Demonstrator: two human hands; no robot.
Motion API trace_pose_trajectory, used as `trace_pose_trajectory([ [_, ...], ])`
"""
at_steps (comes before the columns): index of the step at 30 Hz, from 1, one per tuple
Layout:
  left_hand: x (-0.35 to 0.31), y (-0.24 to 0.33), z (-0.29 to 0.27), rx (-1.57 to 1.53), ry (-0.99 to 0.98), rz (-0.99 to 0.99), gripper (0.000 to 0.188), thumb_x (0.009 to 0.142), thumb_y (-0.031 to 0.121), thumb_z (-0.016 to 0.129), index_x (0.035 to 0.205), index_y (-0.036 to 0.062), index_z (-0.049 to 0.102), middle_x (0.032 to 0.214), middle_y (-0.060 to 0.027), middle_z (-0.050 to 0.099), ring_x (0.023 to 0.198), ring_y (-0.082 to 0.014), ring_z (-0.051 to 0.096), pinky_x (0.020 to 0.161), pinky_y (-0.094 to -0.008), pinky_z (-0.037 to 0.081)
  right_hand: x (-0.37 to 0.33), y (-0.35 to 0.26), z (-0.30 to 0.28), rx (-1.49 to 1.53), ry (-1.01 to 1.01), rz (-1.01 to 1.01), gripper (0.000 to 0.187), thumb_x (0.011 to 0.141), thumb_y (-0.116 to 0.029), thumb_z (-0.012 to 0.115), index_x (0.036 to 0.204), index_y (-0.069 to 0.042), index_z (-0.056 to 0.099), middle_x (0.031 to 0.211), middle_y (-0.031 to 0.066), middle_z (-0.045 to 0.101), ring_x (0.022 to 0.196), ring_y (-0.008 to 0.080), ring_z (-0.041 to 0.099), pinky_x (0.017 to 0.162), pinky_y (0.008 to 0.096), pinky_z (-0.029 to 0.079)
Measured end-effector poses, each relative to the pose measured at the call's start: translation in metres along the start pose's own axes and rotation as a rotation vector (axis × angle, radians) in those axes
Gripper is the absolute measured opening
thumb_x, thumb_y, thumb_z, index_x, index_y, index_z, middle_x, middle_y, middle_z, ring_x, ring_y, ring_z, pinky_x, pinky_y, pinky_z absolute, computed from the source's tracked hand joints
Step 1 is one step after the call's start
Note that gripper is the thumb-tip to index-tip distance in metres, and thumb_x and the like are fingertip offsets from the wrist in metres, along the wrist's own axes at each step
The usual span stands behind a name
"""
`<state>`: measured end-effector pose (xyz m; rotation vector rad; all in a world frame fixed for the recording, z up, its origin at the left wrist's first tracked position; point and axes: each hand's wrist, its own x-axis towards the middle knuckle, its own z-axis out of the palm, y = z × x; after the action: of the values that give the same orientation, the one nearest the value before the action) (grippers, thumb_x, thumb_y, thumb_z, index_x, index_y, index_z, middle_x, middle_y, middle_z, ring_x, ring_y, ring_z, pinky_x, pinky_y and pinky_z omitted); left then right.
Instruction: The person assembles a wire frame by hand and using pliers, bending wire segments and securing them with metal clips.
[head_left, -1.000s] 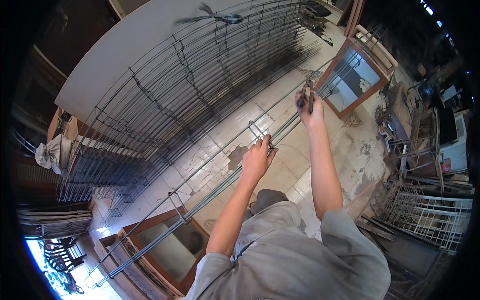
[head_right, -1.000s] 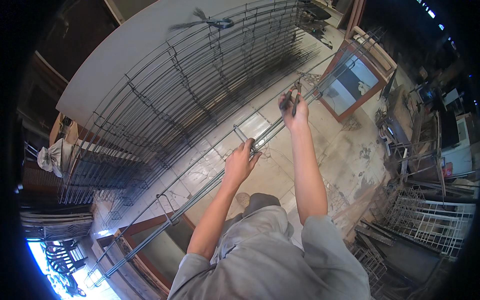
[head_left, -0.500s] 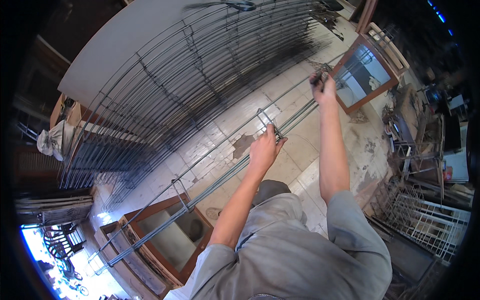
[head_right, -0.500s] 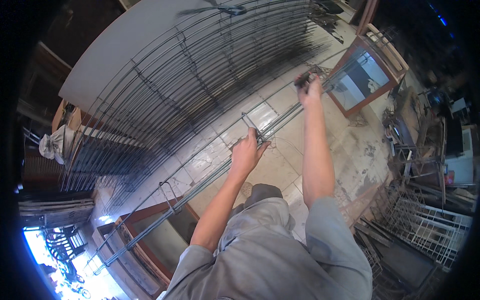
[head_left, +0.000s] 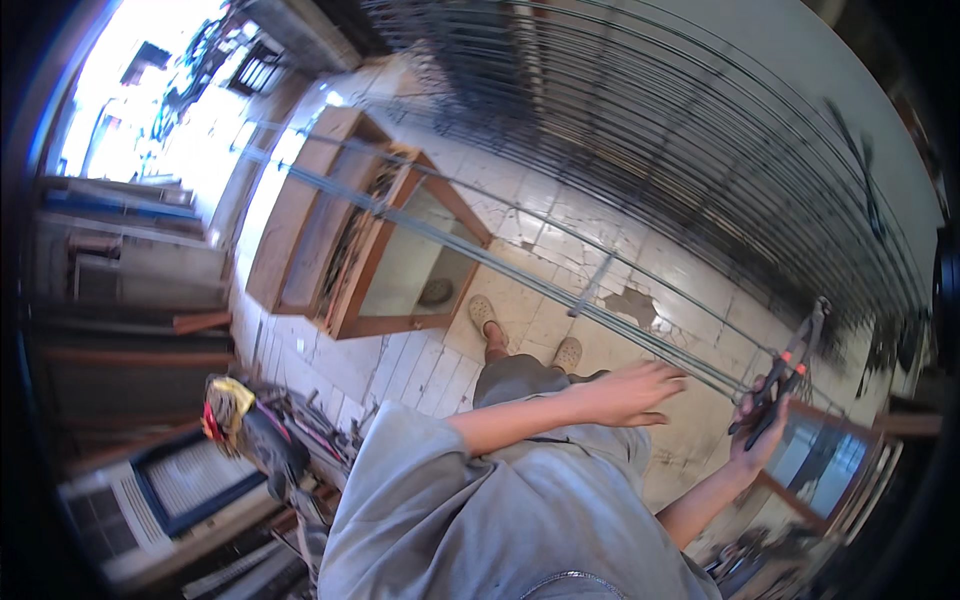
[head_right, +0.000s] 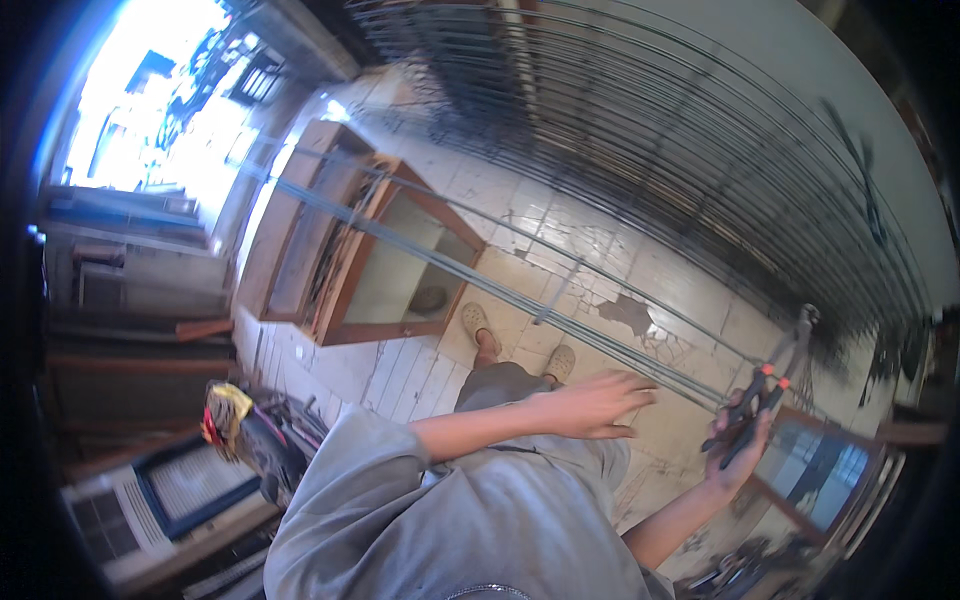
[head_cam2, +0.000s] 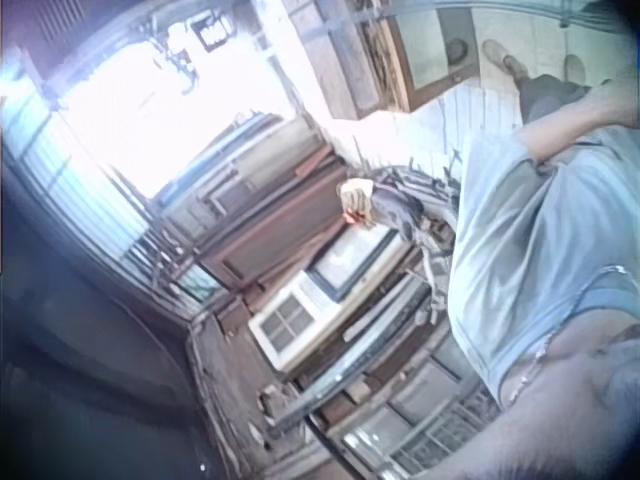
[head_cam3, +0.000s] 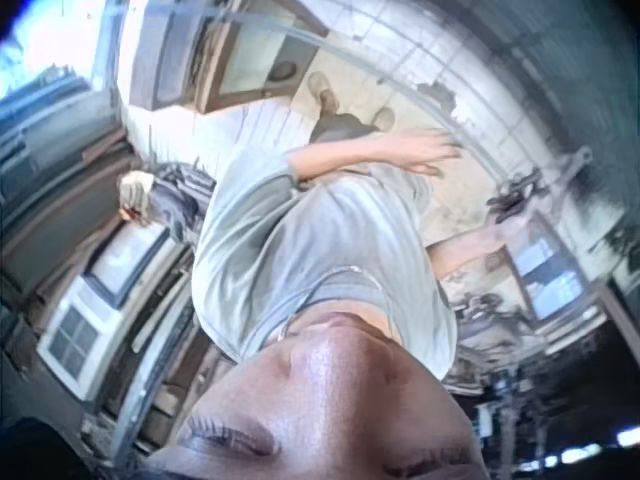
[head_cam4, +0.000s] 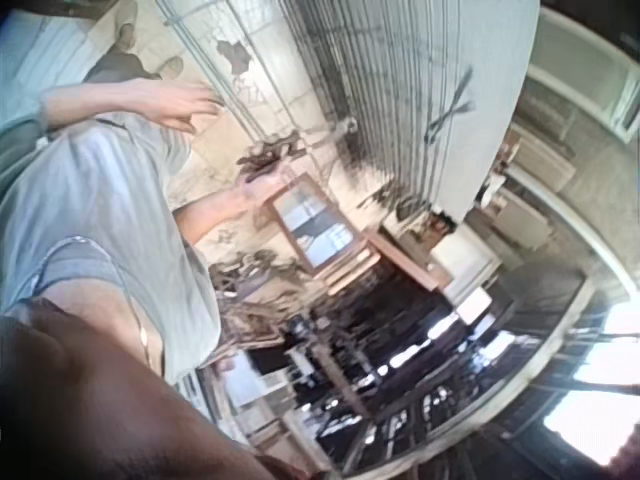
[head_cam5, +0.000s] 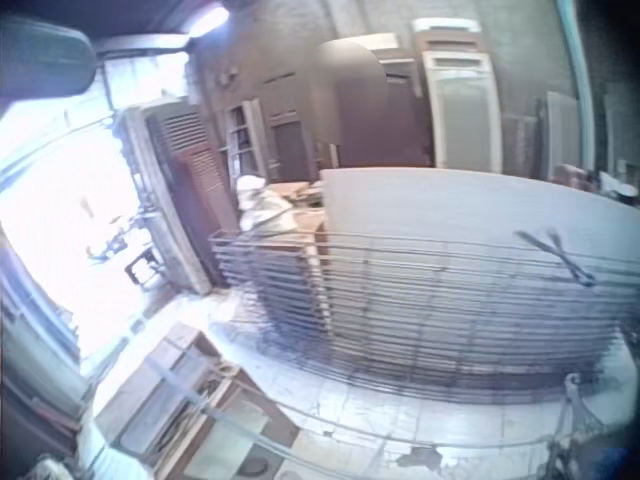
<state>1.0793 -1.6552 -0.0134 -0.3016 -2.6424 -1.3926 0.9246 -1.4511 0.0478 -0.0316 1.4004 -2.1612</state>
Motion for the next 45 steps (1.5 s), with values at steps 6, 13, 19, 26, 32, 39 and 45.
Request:
trace_pose_trajectory([
  [6,-0.183,-0.001,-0.087,-0.177,0.844,-0.821,0.039,0.087,0.021,0.074,0.117,-0.0005,0.062,0.105,-0.0136,0.068,0.100,-0.0238,0.065,0.093,-0.0352,0.048,0.003,0.042,0.137,-0.467,-0.774,0.266,0.061,0.086,-0.029,0.070,0.137,-0.003,0.051,0.100,0.0115,0.063,0.068,0.0146,0.060,0.055,0.0267,0.049],
  [13,-0.300,-0.018,-0.177,-0.044,1.791,-0.746,0.016,0.100,0.017,0.059,0.106,0.0025,0.060,0.098,-0.0044,0.065,0.091,-0.0119,0.060,0.082,-0.0277,0.049,-0.025,0.160,0.272,-1.116,-1.375,0.218,0.040,0.090,-0.013,0.061,0.128,-0.001,0.058,0.082,0.0091,0.067,0.068,0.0161,0.059,0.063,0.0318,0.049],
  [19,-0.269,-0.124,-0.224,0.133,1.281,-0.799,0.045,0.091,0.021,0.070,0.125,-0.0032,0.054,0.119,-0.0229,0.063,0.117,-0.0351,0.060,0.100,-0.0414,0.047,-0.055,0.210,0.273,-1.242,-1.157,0.404,0.033,0.088,-0.024,0.061,0.111,0.001,0.064,0.078,0.0213,0.065,0.070,0.0306,0.063,0.068,0.0408,0.049],
  [26,-0.256,-0.159,-0.237,-0.105,1.275,-0.576,0.043,0.088,0.014,0.073,0.121,-0.0032,0.053,0.113,-0.0223,0.064,0.109,-0.0366,0.063,0.093,-0.0427,0.049,-0.079,0.292,0.292,-1.165,-0.663,0.524,0.026,0.090,-0.015,0.055,0.107,0.002,0.065,0.072,0.0022,0.061,0.061,0.0104,0.055,0.059,0.0293,0.048],
  [32,-0.281,-0.150,-0.248,-0.090,1.083,-0.522,0.041,0.088,0.011,0.071,0.125,-0.0012,0.056,0.111,-0.0209,0.066,0.106,-0.0363,0.065,0.090,-0.0417,0.051,-0.105,0.317,0.332,-1.052,-0.538,0.559,0.040,0.091,-0.014,0.056,0.127,0.001,0.058,0.073,0.0010,0.061,0.059,0.0098,0.055,0.056,0.0285,0.046],
  [39,-0.316,-0.134,-0.333,0.050,0.544,-0.525,0.039,0.088,0.019,0.070,0.122,0.0015,0.061,0.117,-0.0196,0.067,0.109,-0.0334,0.065,0.094,-0.0407,0.050,-0.138,0.349,0.338,-1.127,-0.426,0.197,0.051,0.088,-0.029,0.068,0.121,0.007,0.056,0.103,0.0285,0.066,0.095,0.0394,0.067,0.082,0.0450,0.051],
  [45,-0.346,-0.146,-0.438,0.432,0.501,-0.525,0.048,0.087,0.021,0.070,0.129,0.0043,0.056,0.131,-0.0177,0.057,0.124,-0.0362,0.053,0.108,-0.0458,0.040,-0.156,0.337,0.382,-1.062,-0.406,0.181,0.049,0.076,-0.022,0.077,0.109,0.001,0.049,0.082,0.0157,0.059,0.070,0.0271,0.059,0.067,0.0382,0.049],
])
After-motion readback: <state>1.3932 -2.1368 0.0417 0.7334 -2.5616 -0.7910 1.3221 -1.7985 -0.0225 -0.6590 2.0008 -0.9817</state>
